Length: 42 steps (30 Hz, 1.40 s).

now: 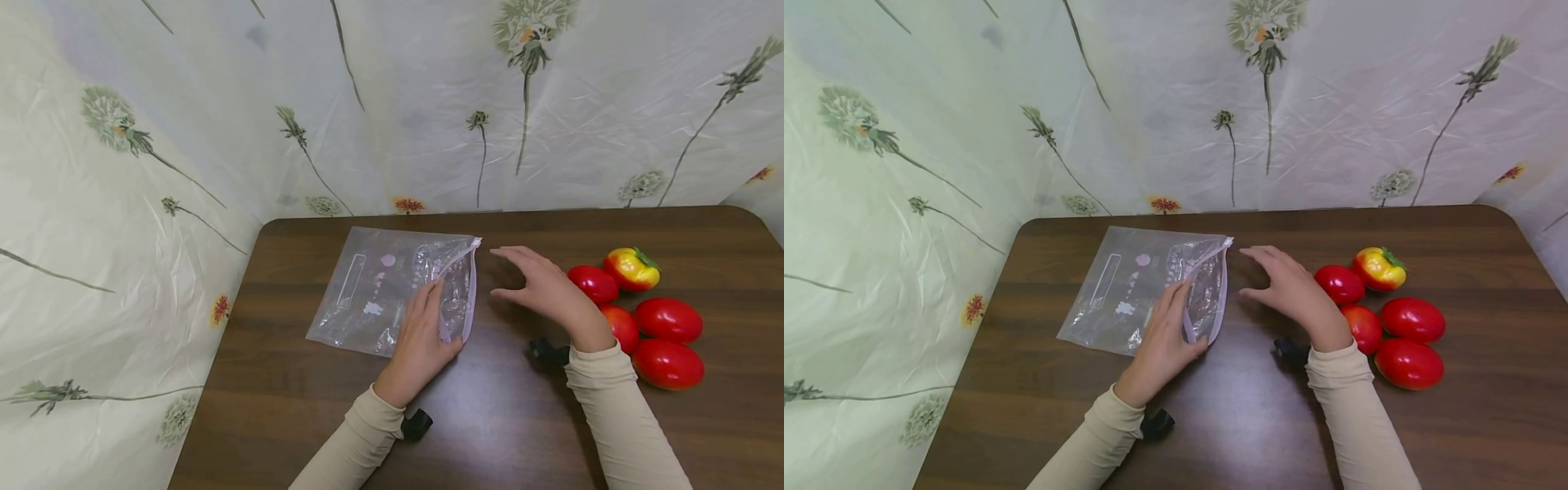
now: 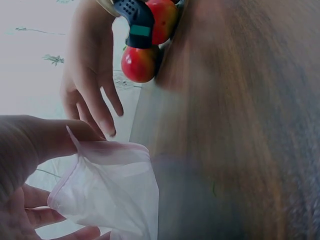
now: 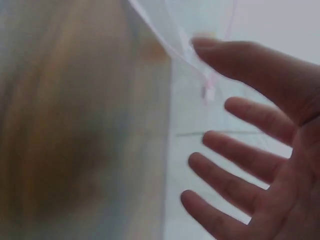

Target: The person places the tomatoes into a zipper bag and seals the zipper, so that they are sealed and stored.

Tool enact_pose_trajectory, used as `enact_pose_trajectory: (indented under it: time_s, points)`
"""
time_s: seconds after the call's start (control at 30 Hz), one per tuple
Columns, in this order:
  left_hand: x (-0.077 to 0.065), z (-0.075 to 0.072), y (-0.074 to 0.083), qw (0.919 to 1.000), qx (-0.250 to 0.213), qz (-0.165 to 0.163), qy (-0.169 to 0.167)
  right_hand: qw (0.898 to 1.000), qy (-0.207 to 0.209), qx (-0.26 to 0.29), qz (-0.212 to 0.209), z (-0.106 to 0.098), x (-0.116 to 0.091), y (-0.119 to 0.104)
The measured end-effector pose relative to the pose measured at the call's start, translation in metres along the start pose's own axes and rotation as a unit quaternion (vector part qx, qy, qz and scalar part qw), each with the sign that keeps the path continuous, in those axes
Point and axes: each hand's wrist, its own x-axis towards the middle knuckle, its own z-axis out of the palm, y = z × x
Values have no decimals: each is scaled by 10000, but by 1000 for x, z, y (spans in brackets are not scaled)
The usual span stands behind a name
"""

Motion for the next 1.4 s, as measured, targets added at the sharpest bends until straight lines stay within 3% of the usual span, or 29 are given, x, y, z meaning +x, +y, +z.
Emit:
enact_pose_trajectory:
  time_s: [0.3,0.7,0.93,1.2,1.4]
  points:
    - [0,2,0,10000,-48,54,50,9987,171,-192,441,-28,-37,-1]
    - [3,0,-1,10000,84,23,1,9960,658,-600,76,-28,-88,9]
    - [2,1,-2,10000,41,25,-35,9929,769,-813,394,-31,-115,19]
    - [1,-1,-3,10000,78,61,3,9894,690,-980,821,-43,-132,39]
    - [1,-2,-5,10000,33,-45,6,9871,741,-1147,842,-45,-135,47]
